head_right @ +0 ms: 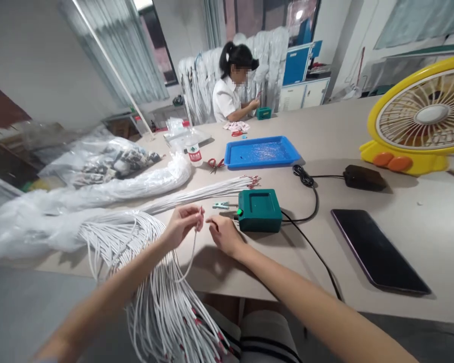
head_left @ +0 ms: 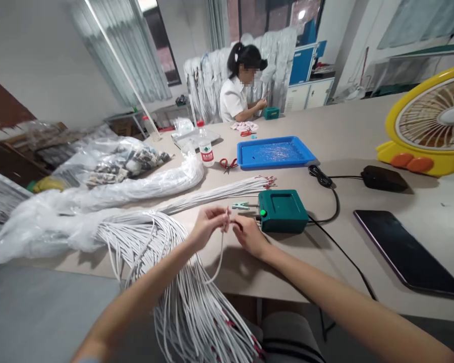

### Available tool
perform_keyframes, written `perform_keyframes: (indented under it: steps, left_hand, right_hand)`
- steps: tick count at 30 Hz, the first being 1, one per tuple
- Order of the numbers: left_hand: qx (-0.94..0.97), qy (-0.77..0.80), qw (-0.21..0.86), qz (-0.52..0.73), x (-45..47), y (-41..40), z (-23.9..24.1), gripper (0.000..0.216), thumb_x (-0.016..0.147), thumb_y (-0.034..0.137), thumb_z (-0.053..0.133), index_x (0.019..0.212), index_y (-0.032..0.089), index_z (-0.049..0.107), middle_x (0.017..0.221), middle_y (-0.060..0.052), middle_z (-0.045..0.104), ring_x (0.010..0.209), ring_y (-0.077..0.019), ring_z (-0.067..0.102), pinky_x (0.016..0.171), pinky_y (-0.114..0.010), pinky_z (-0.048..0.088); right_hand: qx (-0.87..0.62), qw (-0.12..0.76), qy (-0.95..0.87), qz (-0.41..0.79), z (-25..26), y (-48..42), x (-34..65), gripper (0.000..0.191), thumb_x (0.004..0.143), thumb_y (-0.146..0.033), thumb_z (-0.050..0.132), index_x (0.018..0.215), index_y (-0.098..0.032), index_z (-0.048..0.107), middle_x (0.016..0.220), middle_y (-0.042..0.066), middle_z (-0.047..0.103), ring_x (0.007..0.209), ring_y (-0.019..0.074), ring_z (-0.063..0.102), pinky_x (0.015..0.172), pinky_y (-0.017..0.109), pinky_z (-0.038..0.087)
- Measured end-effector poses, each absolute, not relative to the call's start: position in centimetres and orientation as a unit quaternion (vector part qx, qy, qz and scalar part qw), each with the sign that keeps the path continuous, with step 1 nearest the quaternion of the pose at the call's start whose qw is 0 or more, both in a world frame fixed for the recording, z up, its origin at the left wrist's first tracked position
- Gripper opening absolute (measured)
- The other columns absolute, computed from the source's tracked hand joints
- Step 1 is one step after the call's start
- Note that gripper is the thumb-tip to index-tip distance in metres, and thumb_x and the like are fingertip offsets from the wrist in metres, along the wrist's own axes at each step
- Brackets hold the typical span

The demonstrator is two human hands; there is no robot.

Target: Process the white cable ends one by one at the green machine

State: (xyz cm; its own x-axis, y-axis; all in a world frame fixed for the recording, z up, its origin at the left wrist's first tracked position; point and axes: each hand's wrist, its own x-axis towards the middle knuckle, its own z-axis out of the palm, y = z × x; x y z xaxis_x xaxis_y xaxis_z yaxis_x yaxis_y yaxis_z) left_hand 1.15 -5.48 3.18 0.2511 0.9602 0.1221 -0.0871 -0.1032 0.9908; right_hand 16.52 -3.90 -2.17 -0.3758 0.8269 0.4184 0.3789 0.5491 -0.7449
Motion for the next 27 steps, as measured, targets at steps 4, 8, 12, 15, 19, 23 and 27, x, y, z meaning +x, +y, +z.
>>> perform_keyframes:
  steps: [4,8,12,15,19,23,27]
  left_hand:
    - [0.722,0.378,0.328,0.477,4.0,-11.2,4.0,0.012,0.088,0.019,0.051,0.095,0.013,0.06,0.075,-0.004,0.059,0.066,-0.0126,0.056,0.064,-0.026,0.046]
    - [0.833,0.305,0.139,0.441,5.5,-16.2,4.3,0.024,0.088,0.005,0.045,0.107,0.014,0.055,0.081,-0.008,0.061,0.071,-0.0139,0.056,0.063,-0.025,0.046]
    - [0.873,0.236,0.028,0.426,5.6,-18.6,4.7,0.024,0.087,0.008,0.048,0.109,0.012,0.056,0.072,-0.007,0.062,0.06,-0.0129,0.057,0.055,-0.024,0.046]
    - [0.885,0.198,-0.043,0.42,5.5,-19.5,5.1,0.024,0.086,0.01,0.051,0.11,0.009,0.056,0.064,-0.005,0.062,0.051,-0.0119,0.056,0.05,-0.023,0.045]
    - [0.876,0.212,-0.094,0.422,5.1,-20.3,5.1,0.025,0.085,0.014,0.054,0.109,0.01,0.058,0.056,-0.002,0.059,0.042,-0.0106,0.052,0.044,-0.023,0.043]
    - [0.879,0.179,-0.078,0.435,4.5,-20.8,5.0,0.019,0.089,0.025,0.053,0.104,0.016,0.062,0.048,0.002,0.053,0.034,-0.0076,0.045,0.039,-0.02,0.038]
    - [0.928,0.201,-0.001,0.315,3.5,-21.8,5.4,0.018,0.09,0.032,0.053,0.099,0.025,0.066,0.054,0.0,0.061,0.042,-0.0093,0.053,0.045,-0.02,0.045]
  right_hand:
    - [-0.375,0.386,-0.791,0.292,-2.1,-4.1,16.9,0.024,0.081,-0.009,0.044,0.081,-0.014,0.068,0.075,0.005,0.071,0.068,0.0162,0.063,0.066,0.025,0.047]
    - [-0.375,0.366,-0.8,0.291,-2.5,-4.7,16.8,0.028,0.082,-0.01,0.045,0.094,-0.015,0.069,0.093,0.008,0.073,0.086,0.018,0.066,0.079,0.027,0.048]
    - [-0.377,0.356,-0.806,0.286,-2.4,-5.0,16.8,0.029,0.083,-0.012,0.045,0.098,-0.016,0.07,0.097,0.008,0.073,0.088,0.0181,0.066,0.081,0.027,0.048]
    - [-0.381,0.359,-0.804,0.282,-2.2,-5.1,16.8,0.031,0.085,-0.012,0.044,0.104,-0.015,0.068,0.096,0.009,0.073,0.084,0.0186,0.066,0.078,0.028,0.048]
    - [-0.375,0.36,-0.806,0.283,-2.1,-5.0,17.0,0.031,0.084,-0.012,0.043,0.102,-0.014,0.069,0.094,0.01,0.073,0.082,0.0201,0.066,0.078,0.03,0.048]
    - [-0.367,0.371,-0.805,0.281,-2.0,-4.9,17.2,0.031,0.084,-0.014,0.041,0.1,-0.014,0.069,0.089,0.01,0.072,0.079,0.0212,0.065,0.075,0.031,0.047]
    - [-0.36,0.393,-0.798,0.282,-1.8,-4.7,17.5,0.031,0.083,-0.017,0.041,0.095,-0.015,0.069,0.079,0.009,0.072,0.072,0.0225,0.065,0.071,0.033,0.048]
